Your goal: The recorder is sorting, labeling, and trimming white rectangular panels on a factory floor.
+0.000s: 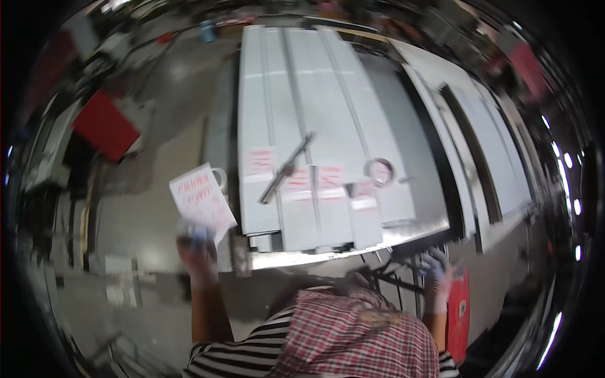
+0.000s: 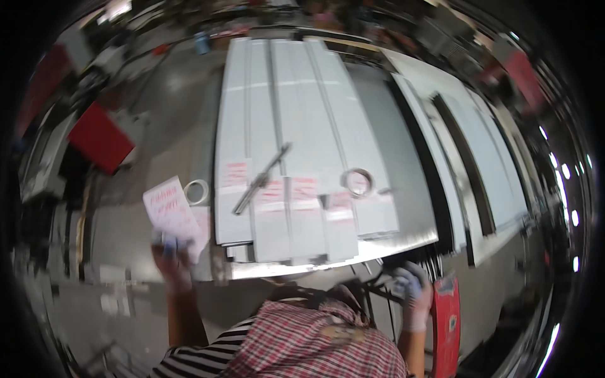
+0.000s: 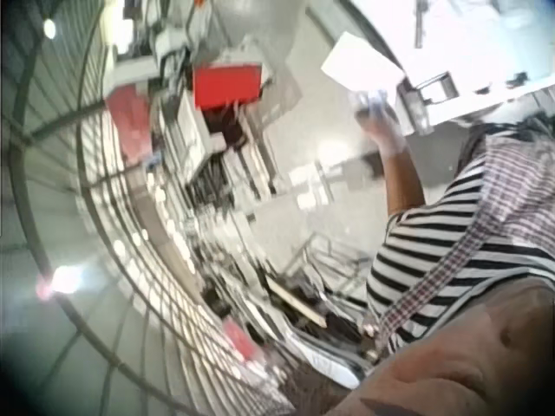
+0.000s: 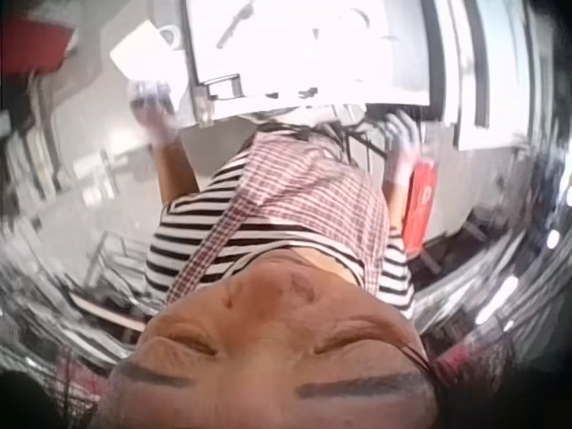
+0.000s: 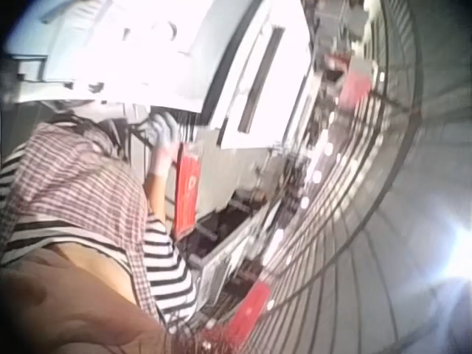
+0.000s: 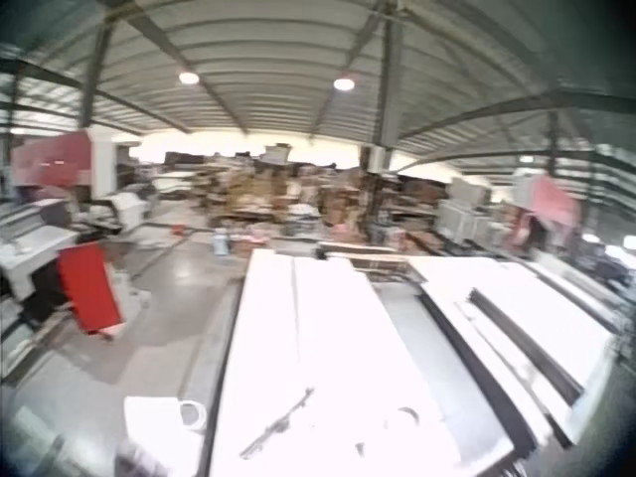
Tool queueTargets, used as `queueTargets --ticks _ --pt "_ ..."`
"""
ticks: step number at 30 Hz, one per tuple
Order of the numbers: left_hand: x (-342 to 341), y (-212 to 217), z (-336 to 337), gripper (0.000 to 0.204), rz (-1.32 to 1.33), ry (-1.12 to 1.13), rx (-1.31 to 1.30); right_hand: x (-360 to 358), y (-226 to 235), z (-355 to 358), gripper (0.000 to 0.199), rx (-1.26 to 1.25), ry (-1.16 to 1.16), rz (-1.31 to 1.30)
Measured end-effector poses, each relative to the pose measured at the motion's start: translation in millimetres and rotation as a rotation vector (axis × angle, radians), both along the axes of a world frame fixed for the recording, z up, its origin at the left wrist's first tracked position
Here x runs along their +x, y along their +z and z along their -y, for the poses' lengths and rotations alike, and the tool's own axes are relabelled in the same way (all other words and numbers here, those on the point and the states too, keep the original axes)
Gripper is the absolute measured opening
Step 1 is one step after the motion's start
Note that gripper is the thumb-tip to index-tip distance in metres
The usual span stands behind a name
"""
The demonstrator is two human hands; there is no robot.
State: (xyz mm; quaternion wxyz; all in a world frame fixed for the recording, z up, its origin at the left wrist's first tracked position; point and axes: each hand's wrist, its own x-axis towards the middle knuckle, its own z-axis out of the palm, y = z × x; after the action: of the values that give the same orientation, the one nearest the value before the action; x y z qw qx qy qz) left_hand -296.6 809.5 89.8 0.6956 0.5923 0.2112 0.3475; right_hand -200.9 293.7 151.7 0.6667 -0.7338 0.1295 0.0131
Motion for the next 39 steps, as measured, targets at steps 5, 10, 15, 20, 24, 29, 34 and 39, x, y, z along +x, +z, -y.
queueTargets --ticks 5,10,15,20,24,29,34,39 --pt "35 92 142 0.027 -0.106 -0.735 0.644 5 40 -102 0.111 0.164 0.928 0.239" --pt "72 78 221 0.027 -0.05 -1.059 0.508 6 29 -56 0.067 0.141 0.807 -0.043" --pt "96 60 272 0.025 -0.001 -1.348 0.405 8 18 -4 0.103 0.606 0.524 0.067" --pt "124 39 339 0.031 -0.179 -1.467 0.307 32 0 78 0.075 0.401 0.55 -0.149" --pt "161 63 423 0.031 -0.228 -1.312 0.483 81 -20 196 0.053 0.28 0.369 -0.014" --pt "210 67 447 0.035 -0.223 -0.693 0.252 214 -26 379 0.06 -0.108 0.324 0.03" --pt "238 53 502 0.035 -0.286 -0.668 0.33 353 -69 424 0.062 -0.546 0.393 0.01" --pt "291 16 629 0.036 -0.545 -0.908 0.532 399 -118 437 0.053 -0.897 0.417 0.035"
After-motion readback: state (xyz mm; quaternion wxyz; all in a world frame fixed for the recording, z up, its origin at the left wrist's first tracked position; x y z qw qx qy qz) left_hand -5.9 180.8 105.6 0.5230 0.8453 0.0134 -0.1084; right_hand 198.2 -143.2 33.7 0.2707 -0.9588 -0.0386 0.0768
